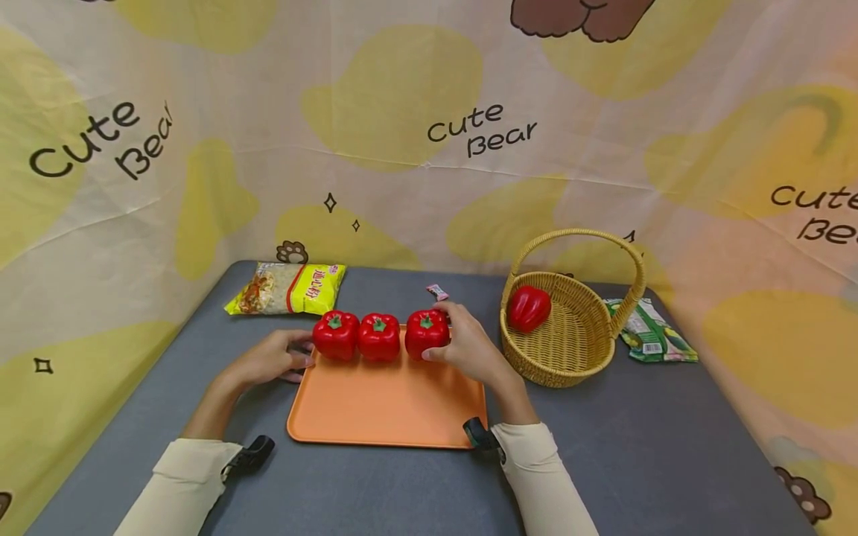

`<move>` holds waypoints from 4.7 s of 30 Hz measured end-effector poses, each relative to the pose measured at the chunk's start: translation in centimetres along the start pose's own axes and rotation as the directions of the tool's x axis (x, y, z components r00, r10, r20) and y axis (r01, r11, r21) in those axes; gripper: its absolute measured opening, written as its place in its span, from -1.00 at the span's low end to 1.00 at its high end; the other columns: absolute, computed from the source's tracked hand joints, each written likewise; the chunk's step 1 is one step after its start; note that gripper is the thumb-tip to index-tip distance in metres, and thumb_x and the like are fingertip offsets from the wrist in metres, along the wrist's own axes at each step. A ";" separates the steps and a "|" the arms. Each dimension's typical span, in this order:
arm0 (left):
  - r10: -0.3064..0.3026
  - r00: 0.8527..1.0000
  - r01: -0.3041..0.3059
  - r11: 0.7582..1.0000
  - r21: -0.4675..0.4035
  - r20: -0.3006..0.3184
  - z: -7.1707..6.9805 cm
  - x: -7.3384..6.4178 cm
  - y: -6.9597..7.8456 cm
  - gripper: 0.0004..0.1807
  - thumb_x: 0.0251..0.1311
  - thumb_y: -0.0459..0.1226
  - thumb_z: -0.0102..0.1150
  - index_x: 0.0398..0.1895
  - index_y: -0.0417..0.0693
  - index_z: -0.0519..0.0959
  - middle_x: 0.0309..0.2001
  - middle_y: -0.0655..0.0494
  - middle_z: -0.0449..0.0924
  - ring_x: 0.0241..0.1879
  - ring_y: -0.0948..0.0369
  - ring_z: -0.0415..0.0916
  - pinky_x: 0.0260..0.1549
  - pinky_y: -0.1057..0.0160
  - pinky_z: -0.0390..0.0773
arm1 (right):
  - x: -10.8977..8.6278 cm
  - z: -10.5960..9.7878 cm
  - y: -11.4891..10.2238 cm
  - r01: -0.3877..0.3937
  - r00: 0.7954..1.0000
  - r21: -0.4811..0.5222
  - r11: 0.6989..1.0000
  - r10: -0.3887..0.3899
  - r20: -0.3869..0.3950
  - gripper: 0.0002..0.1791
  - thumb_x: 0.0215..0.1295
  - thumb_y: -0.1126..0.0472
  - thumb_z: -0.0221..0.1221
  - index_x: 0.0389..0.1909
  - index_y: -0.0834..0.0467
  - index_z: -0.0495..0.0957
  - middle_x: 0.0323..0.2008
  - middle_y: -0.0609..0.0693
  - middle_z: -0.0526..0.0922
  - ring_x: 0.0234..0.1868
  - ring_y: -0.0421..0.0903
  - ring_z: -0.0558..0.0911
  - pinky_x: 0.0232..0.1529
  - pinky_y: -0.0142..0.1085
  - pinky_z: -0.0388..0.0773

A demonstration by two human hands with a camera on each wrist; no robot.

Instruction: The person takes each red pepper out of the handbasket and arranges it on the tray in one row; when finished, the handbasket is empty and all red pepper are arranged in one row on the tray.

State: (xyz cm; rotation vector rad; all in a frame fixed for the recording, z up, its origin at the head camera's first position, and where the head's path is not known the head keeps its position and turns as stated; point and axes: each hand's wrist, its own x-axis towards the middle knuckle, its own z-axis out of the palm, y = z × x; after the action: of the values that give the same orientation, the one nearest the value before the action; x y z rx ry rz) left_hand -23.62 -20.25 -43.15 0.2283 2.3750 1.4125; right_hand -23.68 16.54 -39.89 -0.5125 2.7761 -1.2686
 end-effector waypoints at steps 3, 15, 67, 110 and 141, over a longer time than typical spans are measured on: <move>-0.001 1.000 0.001 1.000 0.003 -0.002 0.0 0.0 0.1 -0.38 0.40 -0.50 0.12 0.50 -0.54 0.28 0.22 -0.40 0.51 -0.09 0.08 0.68 -0.19 0.09 0.83 | 0.2 0.3 0.3 -0.004 1.000 -0.006 1.000 0.005 0.008 -0.02 0.08 0.21 0.59 0.51 0.19 0.32 0.38 0.19 0.47 0.32 0.20 0.53 0.32 0.17 0.58; -0.008 1.000 0.008 1.000 0.007 0.001 -0.1 0.0 0.3 -0.38 0.40 -0.50 0.14 0.49 -0.53 0.29 0.22 -0.39 0.51 -0.10 0.08 0.67 -0.19 0.08 0.83 | 0.5 0.7 0.6 -0.005 1.000 -0.033 0.999 0.005 0.019 -0.01 0.09 0.19 0.59 0.55 0.16 0.34 0.42 0.20 0.46 0.40 0.21 0.48 0.39 0.20 0.51; -0.001 1.000 0.001 1.000 0.004 0.006 -0.3 -0.1 -0.1 -0.36 0.39 -0.46 0.19 0.49 -0.51 0.30 0.21 -0.38 0.52 -0.17 0.13 0.67 -0.22 0.10 0.83 | 0.0 0.3 0.5 -0.019 0.996 -0.014 1.000 0.020 0.088 0.08 0.07 0.26 0.57 0.62 0.08 0.24 0.48 0.16 0.42 0.43 0.20 0.46 0.45 0.22 0.43; -0.002 1.000 0.002 1.000 -0.016 0.011 -0.1 -0.1 -0.3 -0.36 0.43 -0.45 0.17 0.50 -0.55 0.27 0.26 -0.42 0.48 -0.02 0.02 0.71 -0.19 0.09 0.83 | -4.1 -15.5 5.5 -0.040 0.991 -0.127 0.991 0.023 -0.135 -0.40 0.46 -0.01 0.35 0.38 0.21 0.54 0.20 0.26 0.69 0.19 0.18 0.66 -0.06 -0.48 0.61; -0.012 1.000 0.012 0.999 -0.038 0.002 0.0 -0.1 -0.1 -0.36 0.42 -0.43 0.20 0.50 -0.50 0.30 0.25 -0.37 0.50 -0.01 0.03 0.71 -0.17 0.11 0.82 | 1.2 -17.5 11.6 -0.266 0.959 0.064 0.962 0.257 0.119 -0.20 0.55 0.00 0.23 0.57 0.39 0.22 0.47 0.48 0.33 0.34 0.37 0.54 0.33 0.20 0.57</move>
State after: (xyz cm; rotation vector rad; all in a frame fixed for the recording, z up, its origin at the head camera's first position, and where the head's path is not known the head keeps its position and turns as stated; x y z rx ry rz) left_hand -23.46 -20.33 -43.26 0.2048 2.3415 1.4495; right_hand -31.10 35.96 -36.76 -0.1932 2.5850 -1.2429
